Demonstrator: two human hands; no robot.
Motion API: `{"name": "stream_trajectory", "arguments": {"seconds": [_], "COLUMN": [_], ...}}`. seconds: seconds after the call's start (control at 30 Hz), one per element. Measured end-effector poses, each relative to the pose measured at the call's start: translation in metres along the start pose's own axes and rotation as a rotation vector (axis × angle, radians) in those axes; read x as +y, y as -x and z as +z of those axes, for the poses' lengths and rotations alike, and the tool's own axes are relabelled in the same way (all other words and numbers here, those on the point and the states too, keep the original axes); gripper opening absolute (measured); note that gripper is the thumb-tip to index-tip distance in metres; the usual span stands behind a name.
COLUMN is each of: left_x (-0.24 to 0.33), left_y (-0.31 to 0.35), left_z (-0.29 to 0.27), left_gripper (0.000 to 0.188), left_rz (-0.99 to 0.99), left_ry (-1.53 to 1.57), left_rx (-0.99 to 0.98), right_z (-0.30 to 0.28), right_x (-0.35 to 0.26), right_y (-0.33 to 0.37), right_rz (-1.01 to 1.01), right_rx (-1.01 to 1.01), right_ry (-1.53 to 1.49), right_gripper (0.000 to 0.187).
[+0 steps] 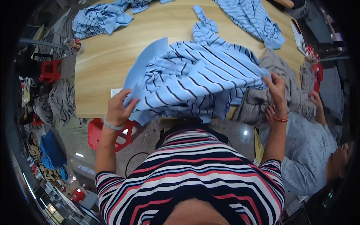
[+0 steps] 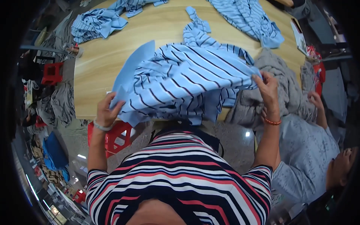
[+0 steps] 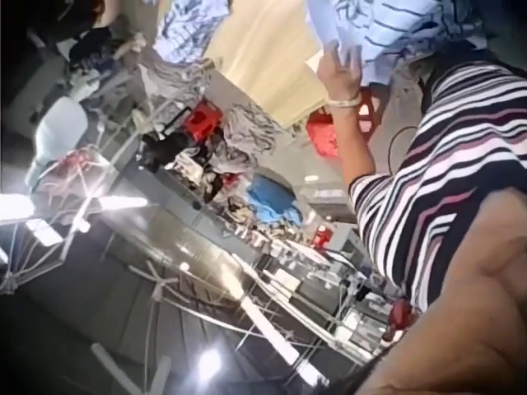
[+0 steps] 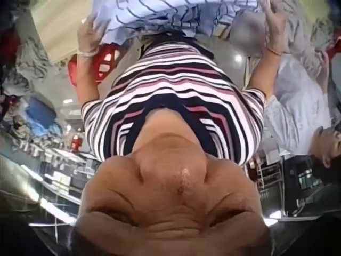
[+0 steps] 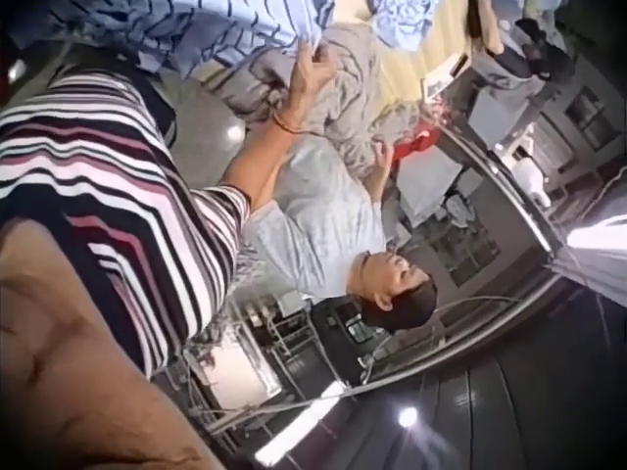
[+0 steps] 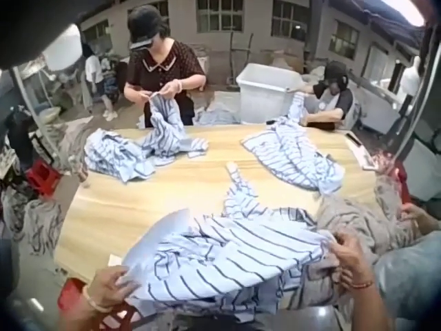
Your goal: Inspecting and folding striped garments at a workstation.
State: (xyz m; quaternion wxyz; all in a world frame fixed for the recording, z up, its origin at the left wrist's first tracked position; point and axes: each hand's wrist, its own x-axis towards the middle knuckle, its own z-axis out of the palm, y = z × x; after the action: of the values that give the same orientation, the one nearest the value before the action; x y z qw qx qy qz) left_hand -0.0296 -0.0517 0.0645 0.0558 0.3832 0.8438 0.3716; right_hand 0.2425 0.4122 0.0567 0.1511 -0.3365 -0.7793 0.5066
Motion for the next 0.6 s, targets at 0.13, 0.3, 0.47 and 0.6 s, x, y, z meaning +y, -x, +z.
{"name": "stream_trajectory", "arguments": {"seconds": [0.13, 0.3, 0.47, 0.6], "left_x": [-0.002, 0.012, 0.026, 0.002], "left_y": [0.047, 0.038, -0.037, -0.061], "left_z": [-0.002, 0.054, 0.129, 0.156], "left_gripper": [0.035, 0.039, 0.036, 0.025], "left_rz": [-0.152, -0.004, -0.253, -0.486], "left_ry": [-0.562, -0.075, 0.355, 0.703], "left_rx": [-0.508, -0.090, -0.076, -0.183], "right_z": [0.009, 0.079, 0.139, 0.182], "right_x": [0.042, -0.021, -0.053, -0.069], "right_y": [0.034, 0.053, 0.051, 0.042], "right_rz": [0.277, 0.090, -0.323, -0.351], "right_rx": [-0.069, -0.009, -0.127, -0.281], "right_ry": [0.642, 0.678, 0.346, 0.336], "right_gripper": [0.031, 0.031, 0.027, 0.026]}}
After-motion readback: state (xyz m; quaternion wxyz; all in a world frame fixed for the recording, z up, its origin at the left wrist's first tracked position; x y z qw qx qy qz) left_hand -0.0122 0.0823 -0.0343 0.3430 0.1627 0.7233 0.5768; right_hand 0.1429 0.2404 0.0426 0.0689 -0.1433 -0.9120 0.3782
